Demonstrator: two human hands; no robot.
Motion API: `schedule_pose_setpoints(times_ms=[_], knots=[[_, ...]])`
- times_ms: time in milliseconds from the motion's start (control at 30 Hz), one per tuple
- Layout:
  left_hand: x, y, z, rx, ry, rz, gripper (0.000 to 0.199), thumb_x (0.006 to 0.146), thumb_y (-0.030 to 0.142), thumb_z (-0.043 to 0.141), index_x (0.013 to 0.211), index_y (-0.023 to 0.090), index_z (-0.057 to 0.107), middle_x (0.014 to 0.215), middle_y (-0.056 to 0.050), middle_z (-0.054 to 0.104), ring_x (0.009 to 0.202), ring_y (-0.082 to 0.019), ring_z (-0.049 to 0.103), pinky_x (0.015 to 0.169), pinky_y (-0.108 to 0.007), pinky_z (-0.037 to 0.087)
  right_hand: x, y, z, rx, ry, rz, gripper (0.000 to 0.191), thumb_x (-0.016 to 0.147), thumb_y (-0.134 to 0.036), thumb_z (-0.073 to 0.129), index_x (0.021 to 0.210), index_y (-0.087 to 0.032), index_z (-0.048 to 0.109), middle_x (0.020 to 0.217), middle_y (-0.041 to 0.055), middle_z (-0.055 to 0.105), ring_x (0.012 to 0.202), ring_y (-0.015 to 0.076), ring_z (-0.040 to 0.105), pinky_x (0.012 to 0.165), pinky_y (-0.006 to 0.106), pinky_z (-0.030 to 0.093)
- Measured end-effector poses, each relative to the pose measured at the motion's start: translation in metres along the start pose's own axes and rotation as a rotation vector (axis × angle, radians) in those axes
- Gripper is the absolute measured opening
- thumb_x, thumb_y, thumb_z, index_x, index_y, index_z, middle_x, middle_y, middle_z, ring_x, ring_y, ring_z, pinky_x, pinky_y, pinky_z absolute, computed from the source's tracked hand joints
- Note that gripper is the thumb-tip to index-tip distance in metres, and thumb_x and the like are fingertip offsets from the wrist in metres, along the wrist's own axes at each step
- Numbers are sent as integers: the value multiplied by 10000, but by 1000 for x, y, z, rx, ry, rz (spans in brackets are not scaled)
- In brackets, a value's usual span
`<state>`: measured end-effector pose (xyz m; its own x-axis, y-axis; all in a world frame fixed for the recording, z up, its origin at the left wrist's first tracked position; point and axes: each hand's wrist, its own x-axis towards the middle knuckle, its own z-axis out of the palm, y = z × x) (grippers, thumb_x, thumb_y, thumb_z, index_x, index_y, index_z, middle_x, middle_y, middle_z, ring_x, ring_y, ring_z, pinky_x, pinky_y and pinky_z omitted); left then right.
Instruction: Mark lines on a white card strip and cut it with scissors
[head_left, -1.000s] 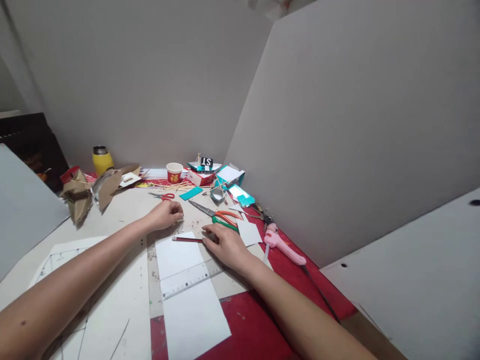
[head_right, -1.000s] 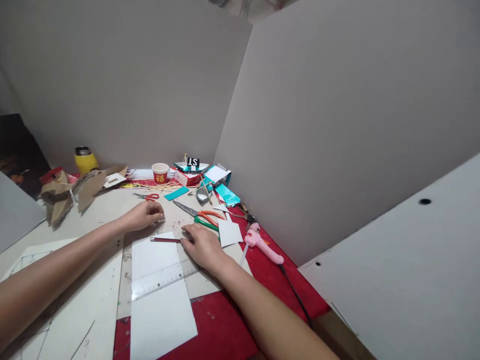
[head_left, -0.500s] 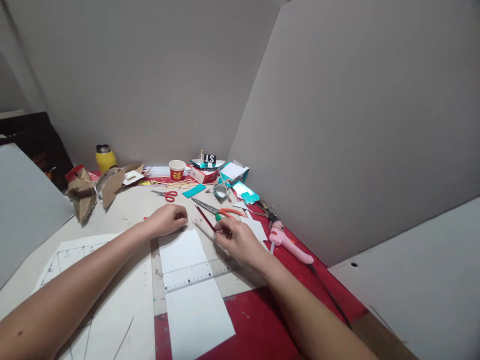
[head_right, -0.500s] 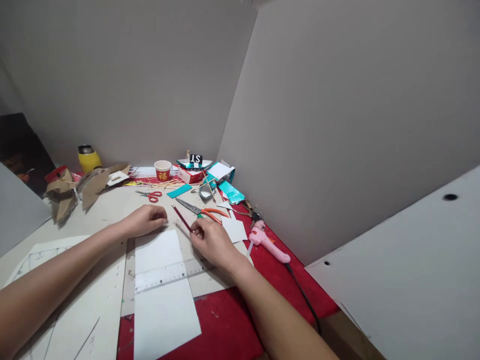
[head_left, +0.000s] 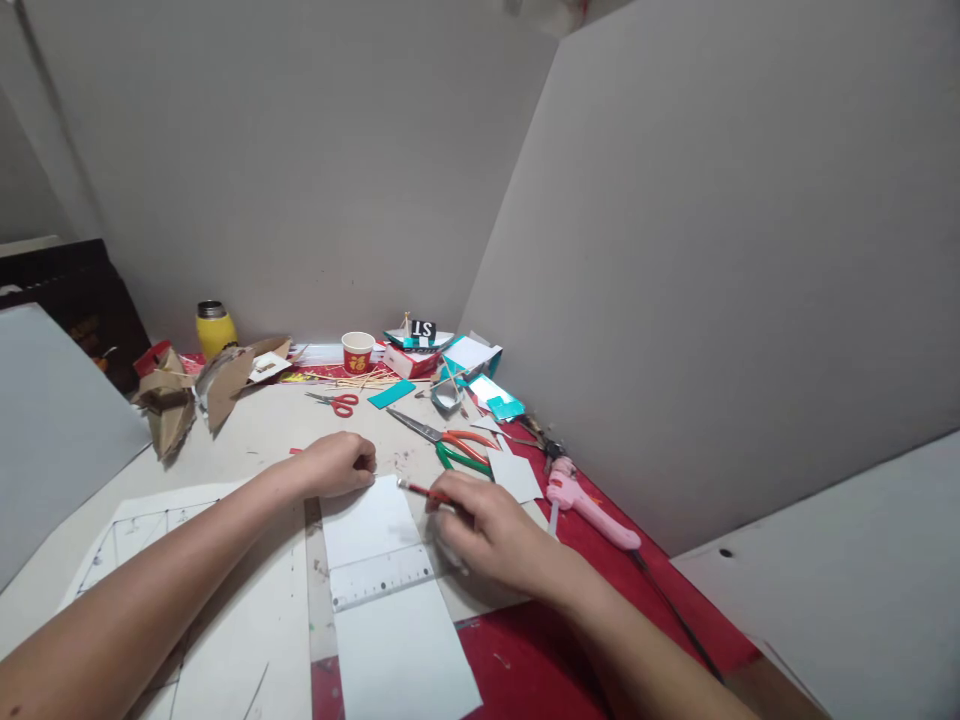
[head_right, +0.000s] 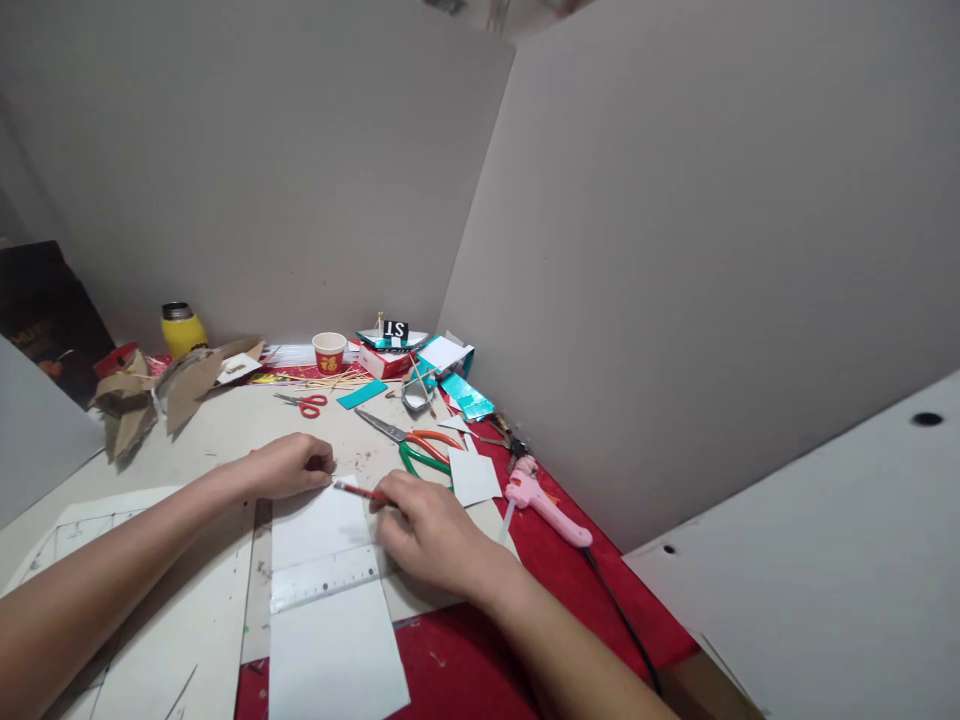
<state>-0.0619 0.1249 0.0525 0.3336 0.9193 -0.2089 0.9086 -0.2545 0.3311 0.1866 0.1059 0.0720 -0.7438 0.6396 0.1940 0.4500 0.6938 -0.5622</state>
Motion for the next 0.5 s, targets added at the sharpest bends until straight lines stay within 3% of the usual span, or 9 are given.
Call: schedule_pose_setpoints(times_ms=[100, 200, 400, 500], knots=[[-3, 2, -3, -10, -19, 4, 222, 917, 363, 599, 998, 159, 633, 958, -35, 657, 814, -170, 633, 741, -361, 537, -7, -9, 0, -162, -249, 34, 213, 781, -207, 627, 992, -185, 614, 963, 58, 624, 807, 200, 575, 698, 288, 407], [-7, 6, -7, -14, -33, 3, 214, 905, 367, 611, 966, 163, 629, 909, -22, 647, 774, -160, 616, 718, -347, 524, -13, -11, 4, -219, -370, 59, 284, 772, -235, 694, 1043, -198, 617, 1012, 64, 634, 845, 217, 595, 705, 287, 404], [-13, 14, -12, -41, -58, -17, 237, 806, 335, 704, 952, 169, 619, 854, -3, 628, 684, -141, 567, 638, -300, 474, -17, -5, 3, -152, -399, 71, 78, 767, -161, 661, 819, -193, 612, 801, 21, 626, 688, 162, 529, 594, 251, 335], [-15, 14, -14, -64, -82, -11, 253, 729, 297, 753, 908, 172, 626, 815, 7, 628, 655, -135, 548, 596, -274, 439, -15, -1, -5, -5, -350, 100, 90, 795, -156, 593, 719, -193, 563, 699, -13, 555, 623, 133, 474, 563, 242, 310]])
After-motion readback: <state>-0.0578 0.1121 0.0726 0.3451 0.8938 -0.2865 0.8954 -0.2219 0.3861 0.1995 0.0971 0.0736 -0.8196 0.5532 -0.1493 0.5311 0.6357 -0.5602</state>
